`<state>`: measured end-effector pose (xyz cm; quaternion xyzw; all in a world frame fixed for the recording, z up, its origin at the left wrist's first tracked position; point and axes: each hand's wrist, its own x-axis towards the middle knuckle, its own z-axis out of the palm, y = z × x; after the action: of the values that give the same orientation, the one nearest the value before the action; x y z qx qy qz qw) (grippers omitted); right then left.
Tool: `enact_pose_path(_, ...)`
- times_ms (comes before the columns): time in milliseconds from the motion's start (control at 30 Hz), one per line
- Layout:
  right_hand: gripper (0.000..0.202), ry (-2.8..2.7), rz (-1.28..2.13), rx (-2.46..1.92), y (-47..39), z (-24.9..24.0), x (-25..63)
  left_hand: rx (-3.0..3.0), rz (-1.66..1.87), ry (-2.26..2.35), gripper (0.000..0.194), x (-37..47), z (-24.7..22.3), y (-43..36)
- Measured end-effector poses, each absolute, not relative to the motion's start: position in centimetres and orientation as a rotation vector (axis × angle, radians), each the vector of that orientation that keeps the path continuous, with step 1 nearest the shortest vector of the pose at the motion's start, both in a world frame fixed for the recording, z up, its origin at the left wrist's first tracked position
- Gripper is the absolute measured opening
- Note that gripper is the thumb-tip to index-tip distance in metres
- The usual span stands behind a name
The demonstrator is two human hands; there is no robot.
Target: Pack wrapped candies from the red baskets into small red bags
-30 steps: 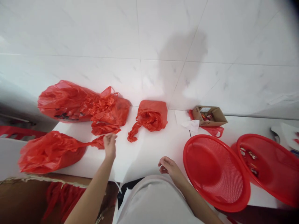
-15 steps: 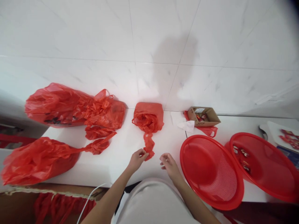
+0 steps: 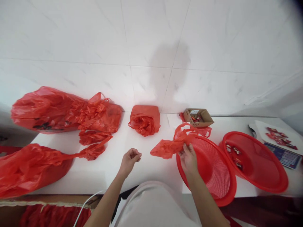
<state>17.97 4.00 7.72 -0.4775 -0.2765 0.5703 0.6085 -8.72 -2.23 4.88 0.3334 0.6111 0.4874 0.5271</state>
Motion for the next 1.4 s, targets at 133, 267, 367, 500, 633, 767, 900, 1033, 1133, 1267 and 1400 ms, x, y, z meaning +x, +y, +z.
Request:
enact_pose_path(133,0.028,-0.932,1.29,-1.187,4.2,9.2,20.0,0.885,1.195,1.655,0.031,-9.5,6.5,-2.2)
enact_pose_path(267,0.027,-1.26,1.378,-1.237,2.5,9.7,17.9,1.156,1.141,1.541,0.053,-6.1,9.2,-1.9)
enact_pose_path(367,0.03,-1.342,1.554,-1.142,1.5,9.5,15.7,1.152,1.157,1.337,0.032,-4.0,10.3,-1.1)
enact_pose_path(500,0.032,-1.158,1.526,-1.189,2.0,8.8,15.6,0.714,1.32,1.222,0.028,-4.4,10.8,-0.4)
enact_pose_path(633,0.032,-1.012,1.515,-1.296,3.1,7.7,17.1,0.482,1.351,1.126,0.029,-5.3,11.3,-0.8)
enact_pose_path(767,0.032,-1.044,1.168,-1.444,2.7,9.2,17.4,0.634,1.344,1.296,0.029,-5.0,11.8,-1.8)
enact_pose_path(900,0.025,-1.49,0.822,-1.306,1.7,13.9,16.2,1.325,1.052,1.31,0.027,-5.1,13.4,-2.1)
enact_pose_path(1033,0.024,-2.08,1.343,-1.115,1.2,15.9,14.6,1.994,0.755,1.065,0.023,-5.2,15.1,-1.6)
enact_pose_path(1133,0.016,-2.347,1.73,-1.098,1.0,13.9,14.5,2.139,0.692,1.069,0.026,-5.8,16.1,-1.3)
enact_pose_path(1267,0.006,-2.483,1.811,-1.288,2.0,11.1,16.8,2.119,0.621,1.11,0.029,-8.7,17.3,-1.5)
enact_pose_path(1400,0.022,-2.058,1.674,-1.647,4.5,11.1,20.1,2.043,0.6,1.371,0.021,-13.0,17.0,-2.1)
